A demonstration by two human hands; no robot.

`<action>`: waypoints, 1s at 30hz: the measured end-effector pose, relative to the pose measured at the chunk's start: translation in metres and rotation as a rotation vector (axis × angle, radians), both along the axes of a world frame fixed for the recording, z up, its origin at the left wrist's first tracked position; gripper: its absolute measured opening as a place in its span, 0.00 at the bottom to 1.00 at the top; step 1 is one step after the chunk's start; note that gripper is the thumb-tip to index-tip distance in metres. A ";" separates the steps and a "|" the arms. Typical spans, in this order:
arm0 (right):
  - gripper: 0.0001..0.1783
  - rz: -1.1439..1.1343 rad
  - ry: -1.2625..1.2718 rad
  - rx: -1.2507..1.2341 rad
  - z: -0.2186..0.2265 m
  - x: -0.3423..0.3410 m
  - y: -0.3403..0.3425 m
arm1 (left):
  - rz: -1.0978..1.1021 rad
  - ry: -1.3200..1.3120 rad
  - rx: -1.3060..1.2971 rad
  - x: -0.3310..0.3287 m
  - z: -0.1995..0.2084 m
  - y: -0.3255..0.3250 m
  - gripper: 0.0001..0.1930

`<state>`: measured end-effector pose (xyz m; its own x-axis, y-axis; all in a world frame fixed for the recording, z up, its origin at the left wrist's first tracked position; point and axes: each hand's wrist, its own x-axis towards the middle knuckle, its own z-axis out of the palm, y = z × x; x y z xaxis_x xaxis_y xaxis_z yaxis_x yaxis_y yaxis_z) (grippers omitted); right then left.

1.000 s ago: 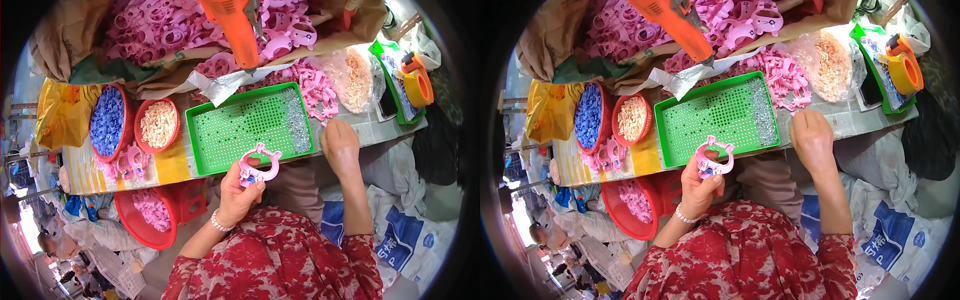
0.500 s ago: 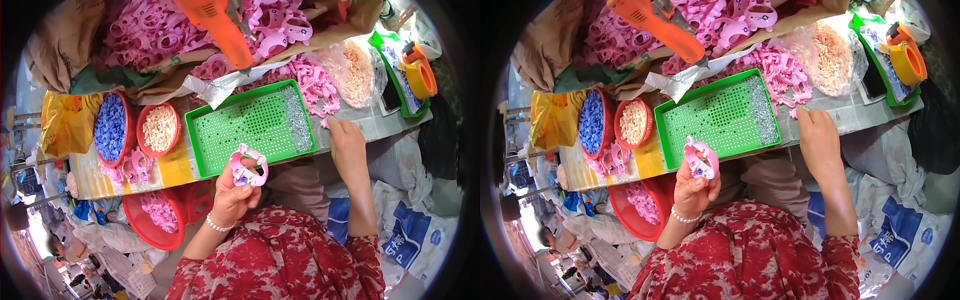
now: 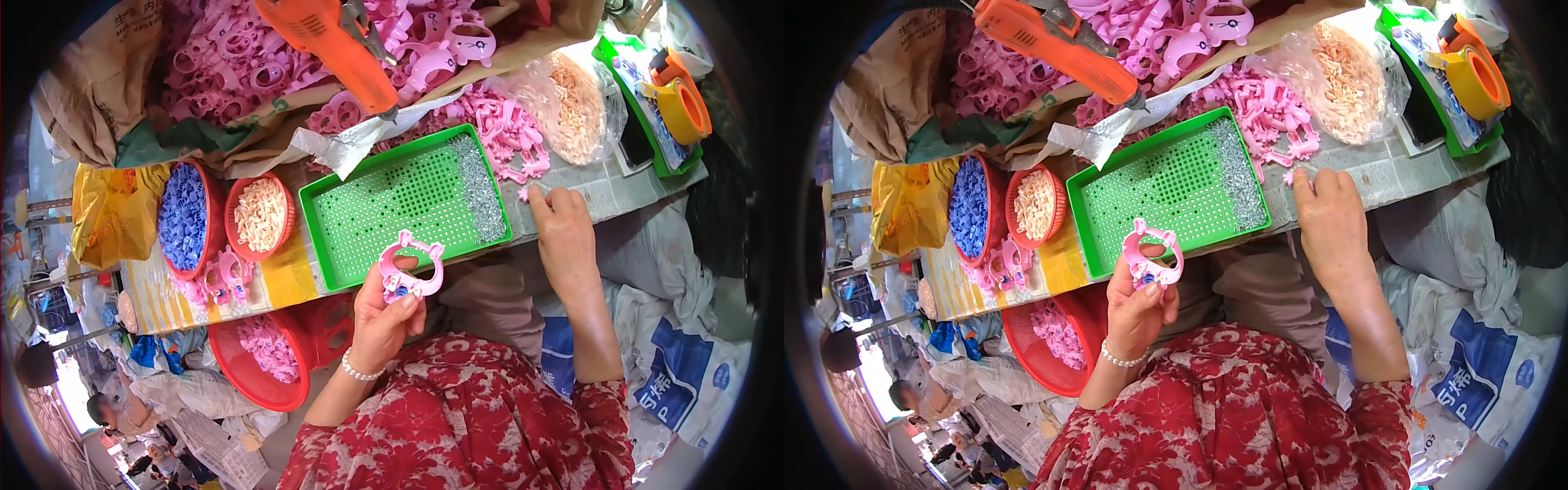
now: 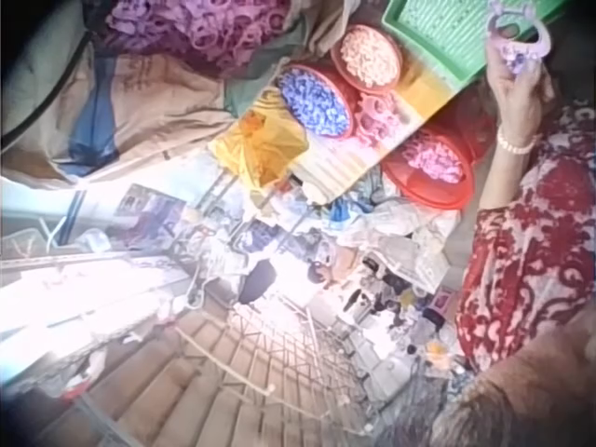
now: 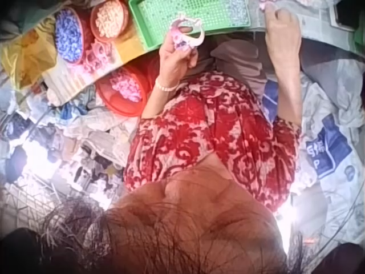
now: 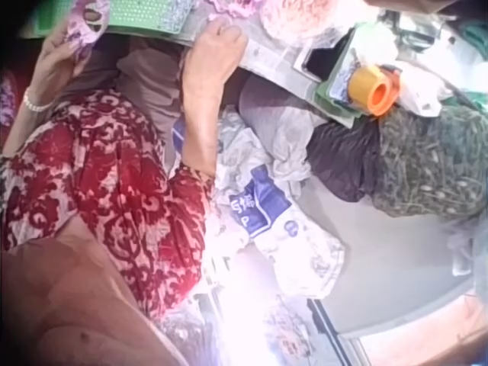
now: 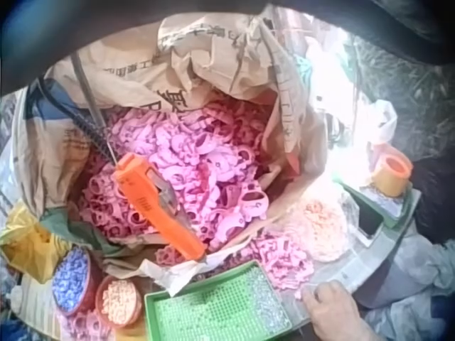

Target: Assembling small plastic toy components by hand and using a glue gun.

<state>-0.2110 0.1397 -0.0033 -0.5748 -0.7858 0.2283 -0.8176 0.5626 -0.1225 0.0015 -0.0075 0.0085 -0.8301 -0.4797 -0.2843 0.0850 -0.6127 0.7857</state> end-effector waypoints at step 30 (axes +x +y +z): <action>0.07 0.363 -1.612 -0.943 -0.008 0.083 -0.031 | -0.141 0.255 0.664 0.006 -0.005 0.000 0.20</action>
<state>-0.1279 0.1092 -0.0118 -0.5071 -0.8577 0.0849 0.3254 -0.2817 -0.9026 0.0076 -0.0075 0.0033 -0.9508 -0.1560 -0.2677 0.1005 -0.9725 0.2101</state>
